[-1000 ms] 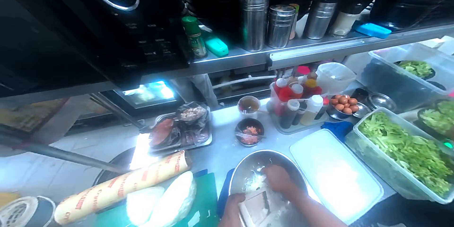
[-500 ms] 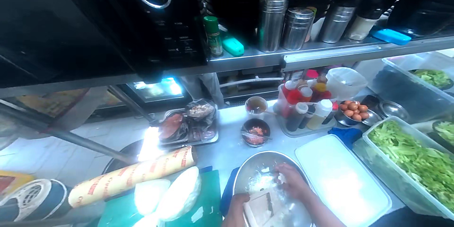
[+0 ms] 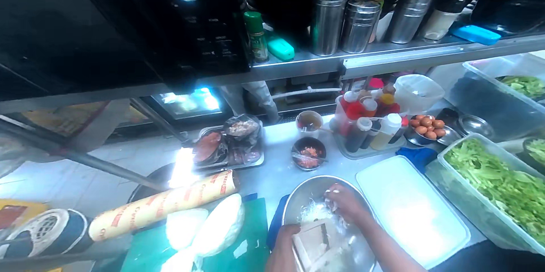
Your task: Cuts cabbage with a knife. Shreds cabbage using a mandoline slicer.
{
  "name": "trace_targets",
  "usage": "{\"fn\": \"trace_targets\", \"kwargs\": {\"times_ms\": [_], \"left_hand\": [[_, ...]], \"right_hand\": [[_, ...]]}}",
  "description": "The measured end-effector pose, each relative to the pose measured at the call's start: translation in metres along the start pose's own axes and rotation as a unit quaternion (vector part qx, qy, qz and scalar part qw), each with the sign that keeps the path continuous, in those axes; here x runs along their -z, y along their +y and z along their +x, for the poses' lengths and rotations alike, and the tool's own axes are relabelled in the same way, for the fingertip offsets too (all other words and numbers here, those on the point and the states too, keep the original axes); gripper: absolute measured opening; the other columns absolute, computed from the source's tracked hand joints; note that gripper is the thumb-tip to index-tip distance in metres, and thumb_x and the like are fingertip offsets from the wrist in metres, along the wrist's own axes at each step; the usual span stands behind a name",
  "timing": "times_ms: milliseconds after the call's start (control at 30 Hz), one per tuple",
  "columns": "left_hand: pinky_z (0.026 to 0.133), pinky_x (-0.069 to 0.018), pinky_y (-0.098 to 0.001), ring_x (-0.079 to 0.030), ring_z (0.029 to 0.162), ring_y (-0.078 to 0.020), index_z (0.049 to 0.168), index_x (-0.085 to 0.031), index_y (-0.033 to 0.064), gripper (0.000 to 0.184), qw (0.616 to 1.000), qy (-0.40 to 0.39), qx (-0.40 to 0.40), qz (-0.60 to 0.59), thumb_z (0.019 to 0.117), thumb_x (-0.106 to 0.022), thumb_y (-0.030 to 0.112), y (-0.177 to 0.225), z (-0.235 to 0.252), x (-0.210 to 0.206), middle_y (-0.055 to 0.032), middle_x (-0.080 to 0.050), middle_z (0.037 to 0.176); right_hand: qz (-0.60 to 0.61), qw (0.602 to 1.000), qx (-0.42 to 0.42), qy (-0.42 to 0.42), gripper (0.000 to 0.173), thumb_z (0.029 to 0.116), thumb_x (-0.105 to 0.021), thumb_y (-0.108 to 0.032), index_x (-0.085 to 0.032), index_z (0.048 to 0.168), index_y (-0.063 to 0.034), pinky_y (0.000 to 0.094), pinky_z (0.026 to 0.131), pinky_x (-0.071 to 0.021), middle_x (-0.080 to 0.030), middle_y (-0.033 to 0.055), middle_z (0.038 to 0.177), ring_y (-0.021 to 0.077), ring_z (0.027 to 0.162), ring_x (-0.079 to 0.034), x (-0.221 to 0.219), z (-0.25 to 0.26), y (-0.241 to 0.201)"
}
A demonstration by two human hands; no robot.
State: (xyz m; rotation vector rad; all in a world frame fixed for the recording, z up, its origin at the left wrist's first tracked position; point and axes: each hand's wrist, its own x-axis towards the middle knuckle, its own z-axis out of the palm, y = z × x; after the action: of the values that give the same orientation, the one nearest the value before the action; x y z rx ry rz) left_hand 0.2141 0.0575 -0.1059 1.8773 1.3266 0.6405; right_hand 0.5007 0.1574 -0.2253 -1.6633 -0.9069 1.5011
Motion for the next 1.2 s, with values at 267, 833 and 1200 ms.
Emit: {"fn": "trace_targets", "kwargs": {"times_ms": [267,833,1200], "left_hand": [[0.091,-0.0603,-0.0407,-0.067,0.109,-0.0177,0.143,-0.044,0.0078,0.105,0.999,-0.011,0.042,0.003,0.0587,-0.095,0.042,0.013,0.012,0.006,-0.0122,-0.06,0.134],[0.09,-0.0604,-0.0376,-0.065,0.11,-0.0157,0.142,-0.045,0.0155,0.102,0.996,-0.043,0.044,0.059,0.0576,-0.091,0.049,0.03,0.032,0.005,-0.0062,-0.058,0.131],[0.086,-0.0612,-0.0356,-0.066,0.107,-0.013,0.141,-0.045,0.0174,0.101,0.997,-0.046,0.028,0.059,0.0572,-0.091,0.05,0.024,0.032,0.003,-0.004,-0.057,0.13]], "right_hand": [[0.384,0.914,-0.057,-0.118,0.02,0.0937,-0.059,-0.027,-0.058,0.108,-0.0137,0.033,0.056,-0.0533,-0.068,0.0113,0.09,0.021,0.07,-0.065,0.054,-0.043,0.024],[-0.674,0.734,0.009,-0.085,0.022,0.0939,-0.061,-0.018,-0.071,0.112,-0.0101,0.0631,0.082,-0.0579,-0.064,0.019,0.128,0.0417,0.103,-0.068,0.0,-0.055,0.028],[-0.544,0.829,0.069,-0.113,0.031,0.0828,-0.072,-0.041,-0.075,0.103,-0.0173,0.0574,0.089,-0.0563,-0.074,0.0077,0.101,0.0279,0.098,-0.071,0.028,-0.038,0.027]]}}
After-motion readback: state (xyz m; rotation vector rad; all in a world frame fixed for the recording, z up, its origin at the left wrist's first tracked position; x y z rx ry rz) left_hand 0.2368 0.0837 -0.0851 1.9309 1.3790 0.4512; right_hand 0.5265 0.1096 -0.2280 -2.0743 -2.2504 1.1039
